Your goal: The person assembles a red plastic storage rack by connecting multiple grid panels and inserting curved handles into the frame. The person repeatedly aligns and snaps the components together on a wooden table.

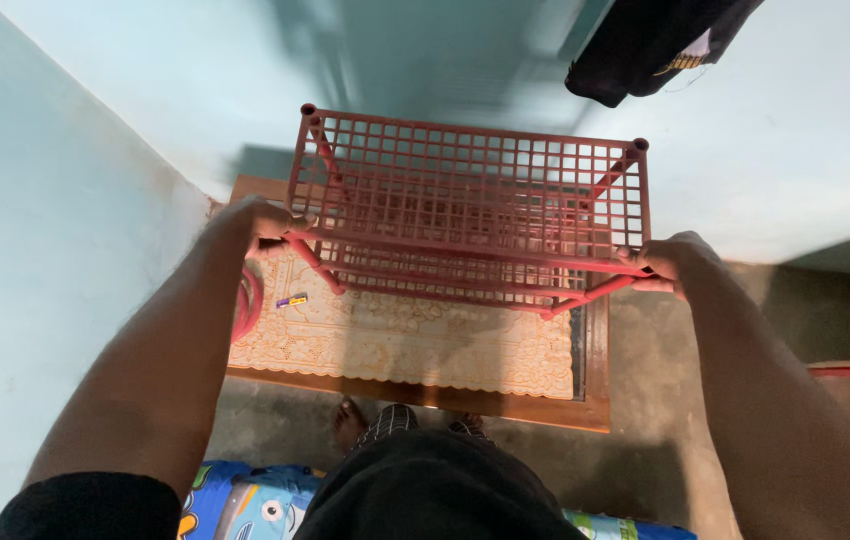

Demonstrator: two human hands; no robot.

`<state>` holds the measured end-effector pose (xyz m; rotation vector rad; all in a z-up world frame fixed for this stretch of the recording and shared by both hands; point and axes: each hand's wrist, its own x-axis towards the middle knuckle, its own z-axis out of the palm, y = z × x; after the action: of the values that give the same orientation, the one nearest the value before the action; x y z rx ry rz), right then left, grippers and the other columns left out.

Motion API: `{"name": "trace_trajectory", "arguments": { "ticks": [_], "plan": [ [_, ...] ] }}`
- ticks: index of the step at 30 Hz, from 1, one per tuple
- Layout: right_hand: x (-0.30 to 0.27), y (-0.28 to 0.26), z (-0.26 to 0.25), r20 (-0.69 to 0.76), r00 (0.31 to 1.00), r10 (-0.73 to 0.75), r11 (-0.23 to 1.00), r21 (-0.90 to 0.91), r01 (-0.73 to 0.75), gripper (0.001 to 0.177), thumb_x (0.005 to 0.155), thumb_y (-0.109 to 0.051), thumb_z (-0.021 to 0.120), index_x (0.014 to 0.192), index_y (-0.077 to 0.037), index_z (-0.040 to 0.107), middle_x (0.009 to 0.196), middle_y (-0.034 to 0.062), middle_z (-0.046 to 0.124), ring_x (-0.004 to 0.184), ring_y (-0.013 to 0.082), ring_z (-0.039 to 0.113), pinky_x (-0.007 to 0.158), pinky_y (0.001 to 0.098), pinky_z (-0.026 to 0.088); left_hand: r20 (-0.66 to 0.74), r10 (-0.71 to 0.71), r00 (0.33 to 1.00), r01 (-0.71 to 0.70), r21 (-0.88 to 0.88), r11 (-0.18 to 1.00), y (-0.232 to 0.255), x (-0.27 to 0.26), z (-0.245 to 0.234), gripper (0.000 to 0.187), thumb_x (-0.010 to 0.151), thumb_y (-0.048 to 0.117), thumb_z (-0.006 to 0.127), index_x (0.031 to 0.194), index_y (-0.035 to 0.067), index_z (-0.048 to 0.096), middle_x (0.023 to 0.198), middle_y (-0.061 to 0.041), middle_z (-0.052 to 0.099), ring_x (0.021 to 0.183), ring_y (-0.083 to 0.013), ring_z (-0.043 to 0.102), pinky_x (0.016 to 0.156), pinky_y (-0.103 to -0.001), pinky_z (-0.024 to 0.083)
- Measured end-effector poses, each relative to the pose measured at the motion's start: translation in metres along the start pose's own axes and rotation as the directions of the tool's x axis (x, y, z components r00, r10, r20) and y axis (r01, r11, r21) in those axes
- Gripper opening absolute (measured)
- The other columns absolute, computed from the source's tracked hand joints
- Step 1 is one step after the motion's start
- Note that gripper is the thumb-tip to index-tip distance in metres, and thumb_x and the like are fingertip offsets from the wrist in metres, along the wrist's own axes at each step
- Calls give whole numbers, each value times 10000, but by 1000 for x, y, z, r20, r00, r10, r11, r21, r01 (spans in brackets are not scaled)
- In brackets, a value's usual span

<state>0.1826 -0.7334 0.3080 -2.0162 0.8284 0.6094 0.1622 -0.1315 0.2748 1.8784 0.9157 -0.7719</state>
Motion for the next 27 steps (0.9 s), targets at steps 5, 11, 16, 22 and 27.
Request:
{"name": "trace_trajectory", "arguments": {
  "ticks": [5, 11, 16, 22, 27],
  "plan": [
    [-21, -6, -5, -35, 999, 1, 991, -135, -6, 363, 835, -232, 866, 1067, 14, 733, 1180, 163, 691, 1056, 296, 697, 813, 394, 620, -91, 63, 994, -43, 206, 978, -1, -3, 2, 378, 846, 486, 836, 997, 146, 768, 964, -31, 661, 857, -171, 556, 719, -334, 496],
    [-17, -35, -15, -45, 998, -43, 978, -204, 33, 492, 859, -400, 841, 1144, -22, 707, 1151, 135, 684, 1017, 268, 646, 839, 414, 565, -117, 205, 972, -191, 121, 974, -13, 4, 4, 426, 837, 428, 832, 1112, 128, 708, 917, -4, 696, 705, -123, 560, 633, -319, 488],
    [23, -84, -16, -76, 967, -245, 931, 259, 256, 441, 890, -387, 804, 1100, -13, 707, 1049, 114, 728, 899, 208, 676, 744, 379, 541, -188, 101, 977, -99, 20, 995, -20, 2, 10, 516, 878, 365, 850, 1220, 2, 719, 1113, -178, 685, 840, -196, 514, 735, -339, 478],
    [50, -122, -10, -105, 977, -186, 971, 129, 199, 336, 905, -305, 805, 1054, -27, 688, 938, 94, 748, 820, 174, 719, 733, 330, 596, -224, 56, 973, -74, -72, 995, -15, -24, 15, 881, 851, 346, 849, 1554, 53, 405, 1402, -214, 602, 1178, -286, 625, 917, -401, 513],
    [57, -131, -19, -70, 979, -192, 979, 52, 196, 310, 877, -250, 811, 1065, -50, 668, 936, 80, 729, 799, 154, 693, 715, 337, 625, -258, 14, 966, -35, -75, 997, -7, -36, 23, 745, 863, 335, 803, 1473, 27, 506, 1337, -222, 655, 1175, -283, 679, 974, -366, 589]
  ]
}}
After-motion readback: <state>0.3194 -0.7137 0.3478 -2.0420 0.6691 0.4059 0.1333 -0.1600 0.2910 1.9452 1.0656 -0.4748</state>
